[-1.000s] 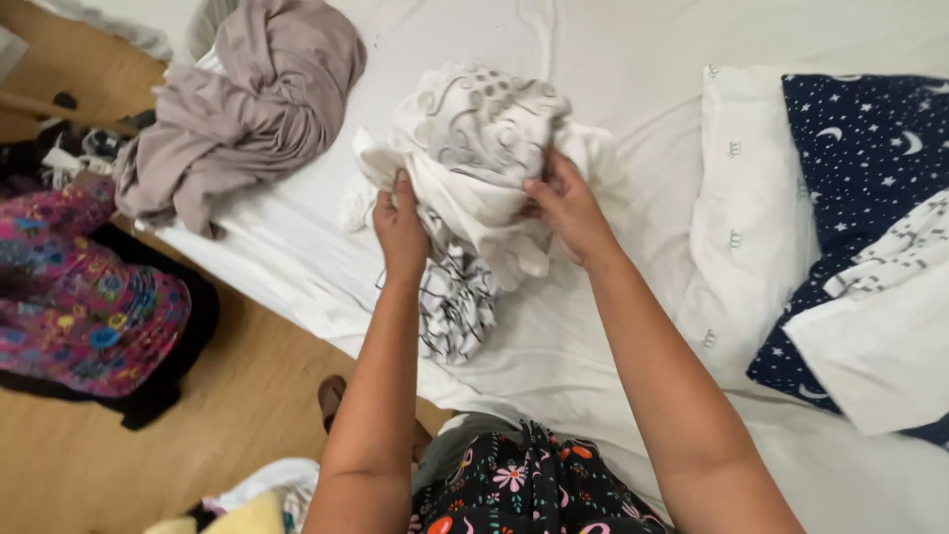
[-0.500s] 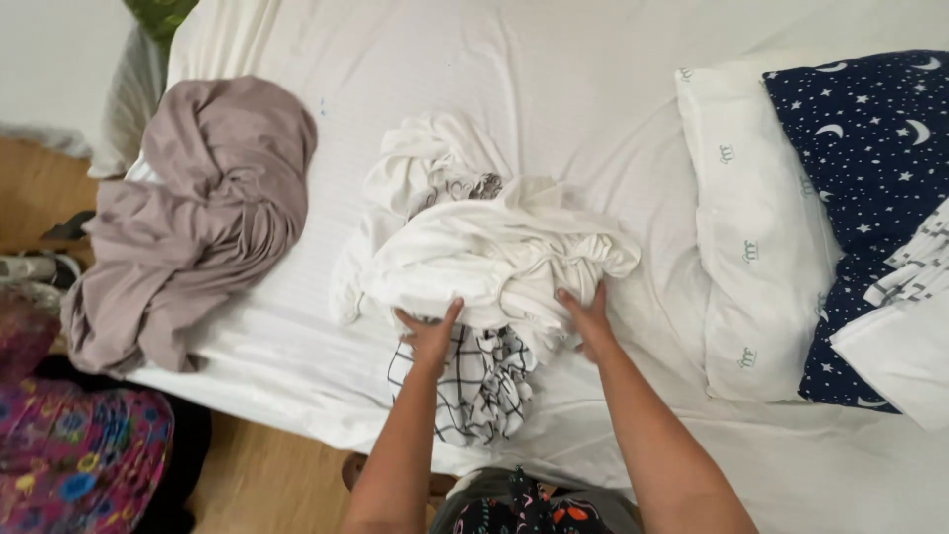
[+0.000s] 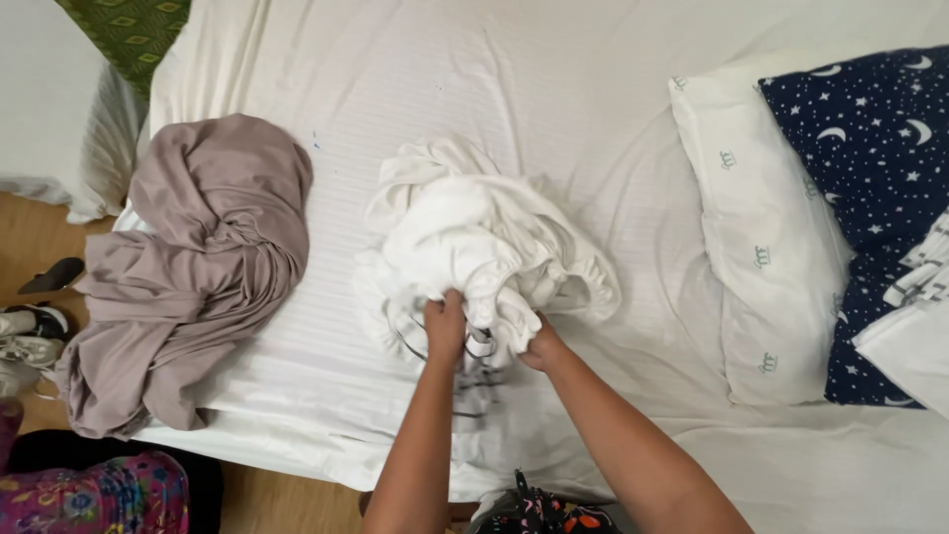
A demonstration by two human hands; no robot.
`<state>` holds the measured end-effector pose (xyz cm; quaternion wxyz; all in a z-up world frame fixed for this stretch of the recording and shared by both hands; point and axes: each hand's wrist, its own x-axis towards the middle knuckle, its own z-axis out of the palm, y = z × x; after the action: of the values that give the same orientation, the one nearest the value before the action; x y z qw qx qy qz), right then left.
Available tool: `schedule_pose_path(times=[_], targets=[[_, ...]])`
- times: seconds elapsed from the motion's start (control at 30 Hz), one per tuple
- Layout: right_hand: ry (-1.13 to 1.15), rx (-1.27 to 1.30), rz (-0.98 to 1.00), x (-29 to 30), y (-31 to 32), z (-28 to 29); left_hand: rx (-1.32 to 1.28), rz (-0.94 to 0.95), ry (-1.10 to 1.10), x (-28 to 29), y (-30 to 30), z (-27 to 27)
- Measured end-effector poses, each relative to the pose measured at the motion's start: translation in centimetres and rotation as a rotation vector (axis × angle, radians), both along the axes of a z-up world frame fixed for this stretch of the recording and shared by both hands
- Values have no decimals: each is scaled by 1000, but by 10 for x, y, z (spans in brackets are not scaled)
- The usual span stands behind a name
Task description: The person takes a pillowcase from a drawer and places it on the bed. They then pick up a pillow and insert it into the pillowcase, adjusting the fabric to fit properly.
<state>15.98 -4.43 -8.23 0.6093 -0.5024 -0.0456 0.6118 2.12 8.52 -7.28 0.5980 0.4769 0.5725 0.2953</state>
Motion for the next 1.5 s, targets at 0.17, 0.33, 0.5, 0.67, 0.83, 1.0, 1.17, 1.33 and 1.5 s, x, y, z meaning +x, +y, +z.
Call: schedule_pose_path(times=[0.17,0.33,0.5,0.67,0.83,1.0,1.17,1.33,1.5], targets=[[-187,97,237,-49,61,77,192,33,85,-25,46,158],[-335,167,401,-55,80,130,652,41,205,-36,46,174],[-377,-270,305,-13,22,100,740,-312,706,5,-18,156],[-207,-280,45,55,-90,79,616,-710,551,75,-117,143],[-120,-356,-291,110,-227,103,562,-993,382,134,-204,135],[15,-374,-818,171,-373,53,329,-1182,276,189,-279,169],[74,-350,-1036,228,-473,29,327,-1215,254,243,-357,168],[61,-345,-1017,284,-529,57,222,-1177,222,298,-438,146],[37,-223,-946,336,-561,73,180,-1141,230,344,-497,129]])
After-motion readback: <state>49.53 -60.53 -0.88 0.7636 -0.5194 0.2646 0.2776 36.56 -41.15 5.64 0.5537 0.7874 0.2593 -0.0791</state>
